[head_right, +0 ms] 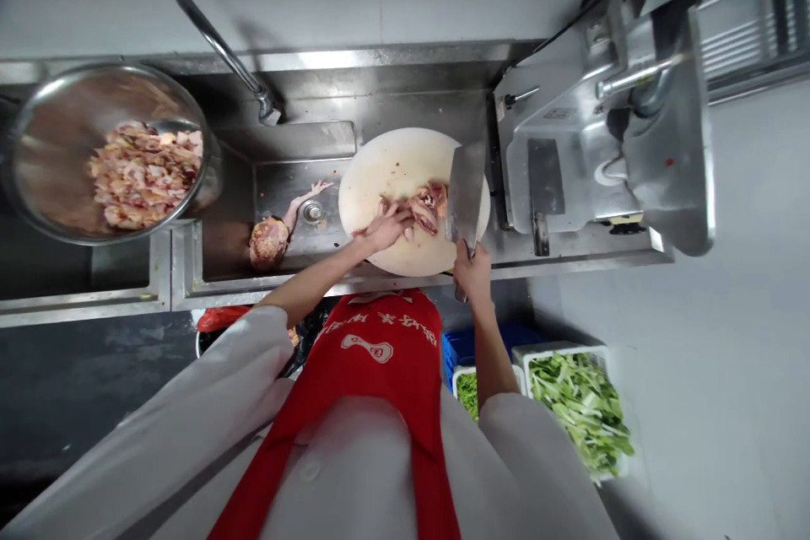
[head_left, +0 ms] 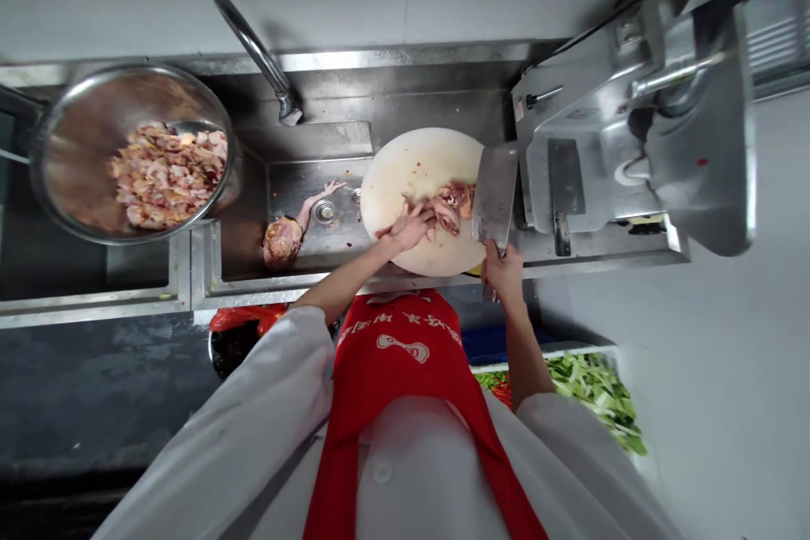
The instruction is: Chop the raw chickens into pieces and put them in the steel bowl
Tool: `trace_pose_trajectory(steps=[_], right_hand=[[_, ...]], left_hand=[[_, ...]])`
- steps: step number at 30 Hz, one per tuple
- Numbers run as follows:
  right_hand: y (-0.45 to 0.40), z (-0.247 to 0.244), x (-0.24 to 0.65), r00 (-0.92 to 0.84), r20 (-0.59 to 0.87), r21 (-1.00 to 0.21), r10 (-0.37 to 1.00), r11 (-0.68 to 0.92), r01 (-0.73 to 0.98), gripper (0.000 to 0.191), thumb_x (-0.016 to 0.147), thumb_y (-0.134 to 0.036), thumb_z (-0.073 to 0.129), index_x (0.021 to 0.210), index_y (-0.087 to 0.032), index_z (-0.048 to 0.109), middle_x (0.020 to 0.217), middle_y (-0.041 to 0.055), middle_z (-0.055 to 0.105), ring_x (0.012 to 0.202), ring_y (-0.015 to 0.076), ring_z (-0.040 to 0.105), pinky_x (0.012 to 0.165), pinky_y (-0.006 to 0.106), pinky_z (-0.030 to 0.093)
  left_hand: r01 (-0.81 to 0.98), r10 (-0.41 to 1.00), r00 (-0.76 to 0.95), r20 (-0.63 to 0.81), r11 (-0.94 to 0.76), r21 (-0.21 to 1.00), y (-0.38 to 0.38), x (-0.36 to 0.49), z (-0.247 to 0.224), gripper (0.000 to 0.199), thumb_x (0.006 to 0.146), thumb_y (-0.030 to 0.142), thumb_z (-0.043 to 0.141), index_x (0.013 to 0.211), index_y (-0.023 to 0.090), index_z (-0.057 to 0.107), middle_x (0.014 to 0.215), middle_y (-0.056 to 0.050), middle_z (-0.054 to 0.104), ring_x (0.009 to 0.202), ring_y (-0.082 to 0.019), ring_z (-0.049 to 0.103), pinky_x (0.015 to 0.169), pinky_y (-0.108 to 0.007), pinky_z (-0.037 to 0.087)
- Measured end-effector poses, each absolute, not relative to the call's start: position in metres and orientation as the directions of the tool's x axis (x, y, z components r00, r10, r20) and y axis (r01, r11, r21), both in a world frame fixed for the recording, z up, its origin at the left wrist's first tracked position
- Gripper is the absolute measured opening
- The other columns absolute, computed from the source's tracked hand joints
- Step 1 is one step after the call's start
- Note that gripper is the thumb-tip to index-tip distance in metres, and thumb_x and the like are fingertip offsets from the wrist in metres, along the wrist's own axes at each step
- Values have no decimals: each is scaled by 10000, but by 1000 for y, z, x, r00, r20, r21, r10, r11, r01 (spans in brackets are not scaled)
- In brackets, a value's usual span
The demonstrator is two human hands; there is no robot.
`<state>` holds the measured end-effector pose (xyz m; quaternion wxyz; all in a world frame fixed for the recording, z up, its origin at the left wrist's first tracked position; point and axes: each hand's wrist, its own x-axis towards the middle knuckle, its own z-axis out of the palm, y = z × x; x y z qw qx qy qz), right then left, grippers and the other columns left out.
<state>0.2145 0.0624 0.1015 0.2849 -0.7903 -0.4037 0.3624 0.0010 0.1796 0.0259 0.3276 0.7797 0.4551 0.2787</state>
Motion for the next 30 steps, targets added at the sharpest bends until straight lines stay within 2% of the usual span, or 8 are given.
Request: trace_pose_trajectory(steps=[5,8,12,14,17,22,26,30], right_hand=[[24,107,226,493,-324,-691,808,-558,460,390,942,-541,429,805,-209,583,527,13,559,484,178,523,514,291,404],[16,108,215,409,-314,-611,857,-512,604,374,947,-499,446,870,-184,633,716,89,681,649,211,610,614,296,418],[35,100,173,57,-374,-568,926,-277,775,334,980,-407,423,957,-174,661,874,117,728,797,228,657,703,285,411],[54,90,151,-81,-392,-564,917,-169,808,326,992,-382,417,956,-175,667,888,115,731,827,227,663,724,278,408],[80,73,140,-94,-423,-507,901,-149,849,329,995,-366,426,969,-156,678,931,136,734,851,231,667,733,276,411],[89,57,176,91,-402,-422,911,-273,864,380,995,-386,408,1010,-122,681,887,147,726,819,241,662,706,288,425],[84,65,192,114,-370,-416,922,-274,867,372,981,-378,410,981,-129,687,832,138,713,767,243,651,683,302,431],[111,106,176,119,-201,-469,972,-203,860,409,991,-411,384,1075,-132,671,865,144,711,791,263,661,717,333,454]], left_hand=[[405,814,578,57,-347,846,208,1,39,78,842,247,691,863,174,710,888,-83,688,946,-257,616,942,-455,469],[250,947,321,15,-100,963,220,-38,56,269,870,401,685,975,154,684,854,-55,684,736,-180,629,704,-317,523],[47,995,16,-96,96,994,235,-97,77,405,802,519,746,952,150,672,730,-15,648,528,-103,561,481,-220,454],[6,987,-12,-159,159,987,236,-110,81,422,754,523,790,913,148,678,694,-6,636,484,-84,534,421,-192,409],[-24,965,60,-255,257,966,228,-93,68,429,758,529,785,949,155,695,746,-23,672,466,-73,519,383,-183,368],[100,941,109,-319,309,946,214,-36,24,340,828,462,731,937,143,688,751,-43,696,481,-92,497,447,-231,411],[407,993,94,-66,23,913,205,-42,11,235,730,295,808,882,145,709,805,-85,687,754,-216,611,712,-352,515],[598,994,70,85,-110,794,188,-84,12,278,681,260,814,937,187,738,1071,-139,660,1116,-348,530,942,-501,456]])
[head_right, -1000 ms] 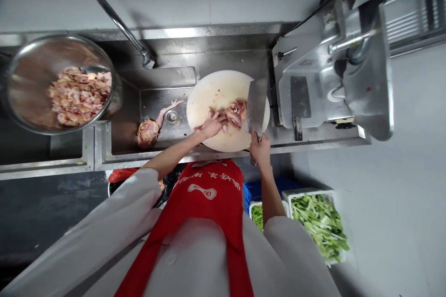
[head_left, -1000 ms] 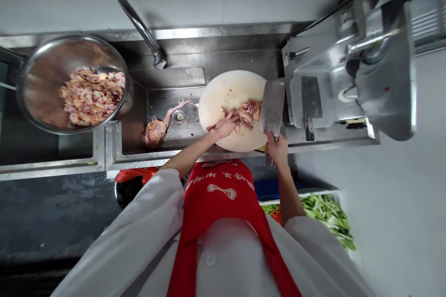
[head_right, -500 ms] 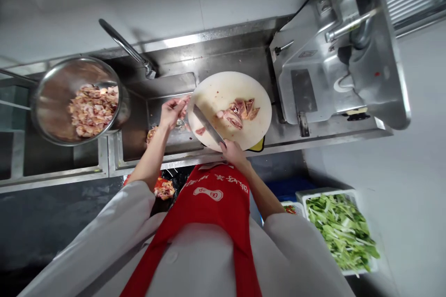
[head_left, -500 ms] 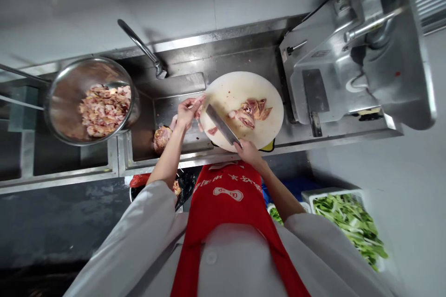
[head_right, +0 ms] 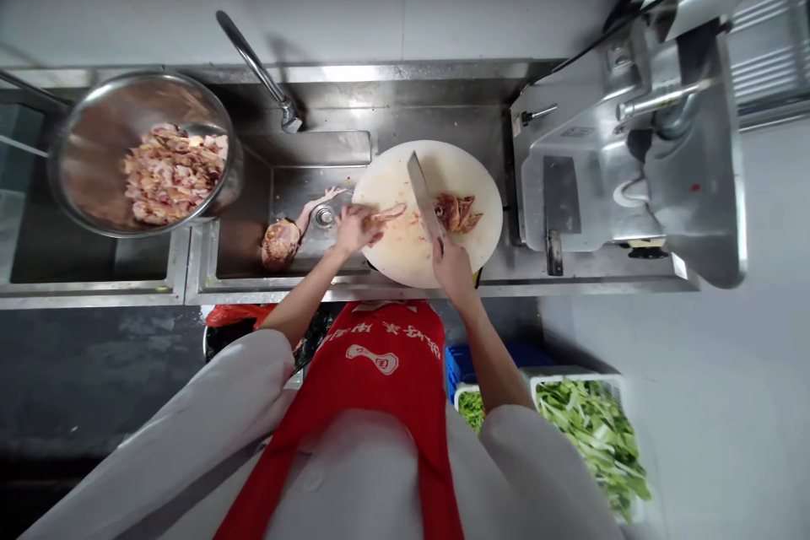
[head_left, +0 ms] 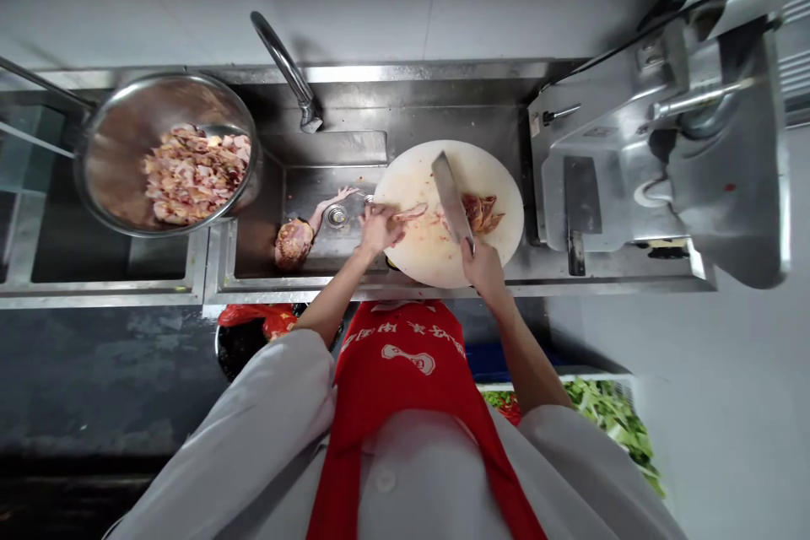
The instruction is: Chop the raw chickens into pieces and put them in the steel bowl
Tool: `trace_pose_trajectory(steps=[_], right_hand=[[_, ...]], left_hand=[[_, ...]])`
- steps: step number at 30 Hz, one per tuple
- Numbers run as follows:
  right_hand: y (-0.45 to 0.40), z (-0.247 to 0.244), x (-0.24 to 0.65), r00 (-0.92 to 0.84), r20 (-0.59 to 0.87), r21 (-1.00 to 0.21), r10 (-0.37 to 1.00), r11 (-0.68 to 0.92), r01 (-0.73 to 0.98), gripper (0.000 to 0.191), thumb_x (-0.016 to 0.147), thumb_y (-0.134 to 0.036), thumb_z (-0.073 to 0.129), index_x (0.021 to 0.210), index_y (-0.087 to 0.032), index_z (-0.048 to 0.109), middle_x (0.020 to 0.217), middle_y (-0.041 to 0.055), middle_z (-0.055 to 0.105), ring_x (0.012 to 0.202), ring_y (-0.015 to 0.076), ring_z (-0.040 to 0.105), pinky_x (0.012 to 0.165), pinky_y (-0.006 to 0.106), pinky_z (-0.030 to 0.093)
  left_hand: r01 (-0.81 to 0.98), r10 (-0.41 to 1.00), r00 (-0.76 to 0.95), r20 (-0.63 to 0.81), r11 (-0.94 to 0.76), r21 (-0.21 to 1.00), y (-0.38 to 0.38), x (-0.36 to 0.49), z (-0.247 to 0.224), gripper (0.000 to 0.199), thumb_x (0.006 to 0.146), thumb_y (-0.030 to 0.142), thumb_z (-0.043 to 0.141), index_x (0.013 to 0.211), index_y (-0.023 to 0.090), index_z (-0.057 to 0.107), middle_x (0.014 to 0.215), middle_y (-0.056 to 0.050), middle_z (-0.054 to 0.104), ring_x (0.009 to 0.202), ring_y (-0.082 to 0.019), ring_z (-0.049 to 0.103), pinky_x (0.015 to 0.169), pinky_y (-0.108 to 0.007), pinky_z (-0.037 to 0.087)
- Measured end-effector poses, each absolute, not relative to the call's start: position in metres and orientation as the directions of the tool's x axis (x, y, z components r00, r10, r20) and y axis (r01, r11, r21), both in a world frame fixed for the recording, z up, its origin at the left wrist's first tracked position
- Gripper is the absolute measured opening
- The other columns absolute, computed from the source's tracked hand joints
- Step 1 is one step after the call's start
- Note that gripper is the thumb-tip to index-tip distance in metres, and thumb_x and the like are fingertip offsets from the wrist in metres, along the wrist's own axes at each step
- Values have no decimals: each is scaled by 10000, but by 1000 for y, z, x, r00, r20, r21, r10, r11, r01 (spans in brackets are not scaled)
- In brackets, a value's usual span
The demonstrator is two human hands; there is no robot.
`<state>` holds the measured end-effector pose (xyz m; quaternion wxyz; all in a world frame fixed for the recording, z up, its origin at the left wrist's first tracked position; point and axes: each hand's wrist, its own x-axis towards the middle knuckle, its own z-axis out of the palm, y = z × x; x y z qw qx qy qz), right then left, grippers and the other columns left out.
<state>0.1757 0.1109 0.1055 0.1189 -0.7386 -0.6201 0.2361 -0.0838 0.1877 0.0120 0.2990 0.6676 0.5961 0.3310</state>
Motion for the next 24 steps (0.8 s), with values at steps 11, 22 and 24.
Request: trace_pose_trajectory(steps=[11,22,24], right_hand=[[174,91,103,50,-344,-406,938,-197,892,351,981,-302,428,1007,-75,694,880,202,722,882,272,685,743,311,470],[188,149,98,137,69,-566,988,-75,821,540,1036,-472,232,1101,-132,646,924,159,704,894,256,670,796,356,490],[177,127,82,96,-89,-541,991,-129,831,562,1029,-470,244,1030,-109,674,839,174,709,828,256,673,752,339,491]], left_hand=[[422,996,-61,70,-38,906,167,-115,0,62,821,211,664,831,169,710,856,-60,594,708,-165,543,687,-301,468],[433,993,-108,49,3,901,145,-115,2,103,861,262,627,872,181,689,886,-61,612,729,-166,557,719,-297,487],[456,987,-141,80,-7,890,148,-106,3,118,891,273,596,896,186,677,931,-80,621,825,-195,578,797,-325,491]])
